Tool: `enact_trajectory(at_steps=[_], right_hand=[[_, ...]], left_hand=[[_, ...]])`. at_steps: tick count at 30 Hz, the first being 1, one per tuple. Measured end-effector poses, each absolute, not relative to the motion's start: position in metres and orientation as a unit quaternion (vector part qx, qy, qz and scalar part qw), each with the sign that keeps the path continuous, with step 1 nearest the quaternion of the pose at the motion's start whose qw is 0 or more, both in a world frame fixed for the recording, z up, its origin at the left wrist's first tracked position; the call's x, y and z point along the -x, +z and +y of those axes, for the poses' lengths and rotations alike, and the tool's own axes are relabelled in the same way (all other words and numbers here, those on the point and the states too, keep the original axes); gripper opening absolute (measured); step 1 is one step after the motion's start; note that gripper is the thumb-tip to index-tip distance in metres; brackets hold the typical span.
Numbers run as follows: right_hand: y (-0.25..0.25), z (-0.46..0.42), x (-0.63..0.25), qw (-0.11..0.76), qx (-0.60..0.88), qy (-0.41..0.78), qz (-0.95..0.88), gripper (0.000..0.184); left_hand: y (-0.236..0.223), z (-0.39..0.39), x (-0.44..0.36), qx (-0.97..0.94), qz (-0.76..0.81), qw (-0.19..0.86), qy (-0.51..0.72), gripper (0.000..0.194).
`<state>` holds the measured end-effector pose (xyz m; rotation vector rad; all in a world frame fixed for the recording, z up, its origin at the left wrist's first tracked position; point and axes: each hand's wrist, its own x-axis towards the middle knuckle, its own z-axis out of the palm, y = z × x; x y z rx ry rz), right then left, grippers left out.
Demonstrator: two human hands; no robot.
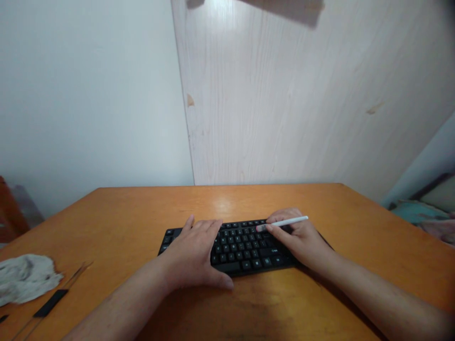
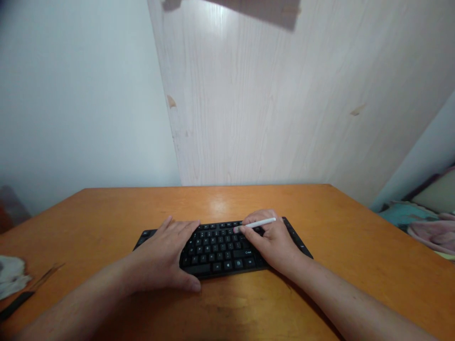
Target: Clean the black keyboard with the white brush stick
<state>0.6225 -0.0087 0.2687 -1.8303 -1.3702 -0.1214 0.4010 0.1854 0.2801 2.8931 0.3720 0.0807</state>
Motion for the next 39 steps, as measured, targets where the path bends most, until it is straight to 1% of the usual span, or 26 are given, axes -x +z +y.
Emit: enact_trajectory(at_steps=[9,13,15,20,26,29,32,36,39], right_hand=[[0.265,-0.014,-0.636,0.405,0.761,-0.054,-0.504,0.021],[0.268,-0.014,-0.632,0.424,0.755,-0.050,-0.498,0.024],[0.270,-0.012,-0.628,0.431,0.742,-0.041,-0.511,0.023],[0.268,-0.010,-0.624,0.419,0.730,-0.038,-0.539,0.017],[0.264,-0.013,-0.635,0.409,0.750,-0.045,-0.518,0.021],[0.264,-0.015,-0.637,0.419,0.761,-0.054,-0.492,0.022],[0.267,-0.015,-0.631,0.427,0.741,-0.046,-0.515,0.022],[0.270,-0.011,-0.624,0.417,0.723,-0.045,-0.548,0.017],[0.268,-0.011,-0.629,0.412,0.725,-0.042,-0.550,0.019]], left_hand=[[0.281,0.184,-0.401,-0.986,0.125,0.109,0.021,0.127],[0.283,0.183,-0.401,-0.986,0.128,0.107,0.018,0.127],[0.283,0.184,-0.402,-0.986,0.126,0.108,0.021,0.127],[0.281,0.186,-0.402,-0.986,0.123,0.112,0.029,0.127],[0.279,0.187,-0.401,-0.986,0.123,0.106,0.029,0.129],[0.280,0.186,-0.401,-0.986,0.124,0.107,0.022,0.130],[0.282,0.185,-0.401,-0.986,0.124,0.110,0.020,0.129],[0.283,0.184,-0.402,-0.986,0.122,0.111,0.020,0.129],[0.282,0.185,-0.402,-0.987,0.121,0.108,0.023,0.129]])
